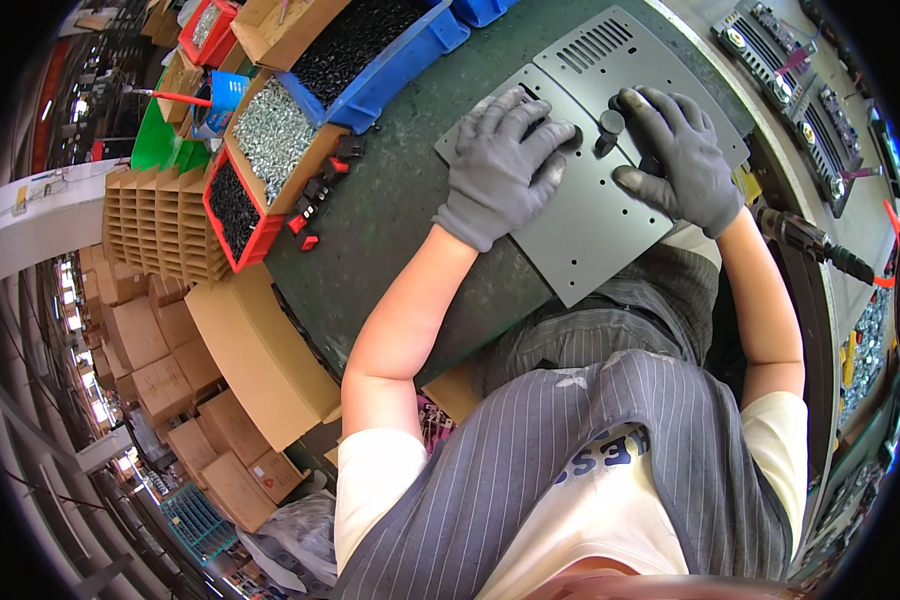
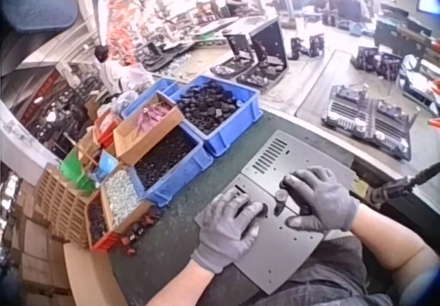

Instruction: The recorder uses an air screwdriver to attach a cooling fan and small components to a metal electronics enclosure or power supply unit.

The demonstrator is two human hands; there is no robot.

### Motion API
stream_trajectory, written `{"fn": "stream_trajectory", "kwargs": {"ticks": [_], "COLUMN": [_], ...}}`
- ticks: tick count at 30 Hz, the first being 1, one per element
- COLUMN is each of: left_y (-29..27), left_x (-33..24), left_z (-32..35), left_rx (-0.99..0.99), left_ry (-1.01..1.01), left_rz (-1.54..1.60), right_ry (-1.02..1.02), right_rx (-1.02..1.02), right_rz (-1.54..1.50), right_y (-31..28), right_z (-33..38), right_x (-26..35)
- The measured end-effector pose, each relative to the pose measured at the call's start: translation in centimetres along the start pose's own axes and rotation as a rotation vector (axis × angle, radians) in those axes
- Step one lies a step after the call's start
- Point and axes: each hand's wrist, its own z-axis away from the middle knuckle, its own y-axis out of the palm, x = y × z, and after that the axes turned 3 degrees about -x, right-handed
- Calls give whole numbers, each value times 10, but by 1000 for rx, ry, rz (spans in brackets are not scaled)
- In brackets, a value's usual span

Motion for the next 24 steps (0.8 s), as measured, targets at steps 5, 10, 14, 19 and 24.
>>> {"fn": "stream_trajectory", "kwargs": {"ticks": [5,10,14,19,24], "left_y": [2,12,10,1,-25], "left_x": [-6,-4,-5,-9,-8], "left_z": [-2,-8,-5,-6,10], "left_rx": [-17,56,-13,-18,-42], "left_ry": [-13,10,-18,54,4], "left_rz": [2,60,51,26,25], "right_ry": [76,176,163,211,222], "right_rx": [-19,-86,-161,-151,-199], "right_rz": [36,-23,-116,-154,-178], "right_y": [-3,-6,-10,-8,-4], "right_z": [13,29,41,34,16], "right_x": [10,15,15,17,19]}}
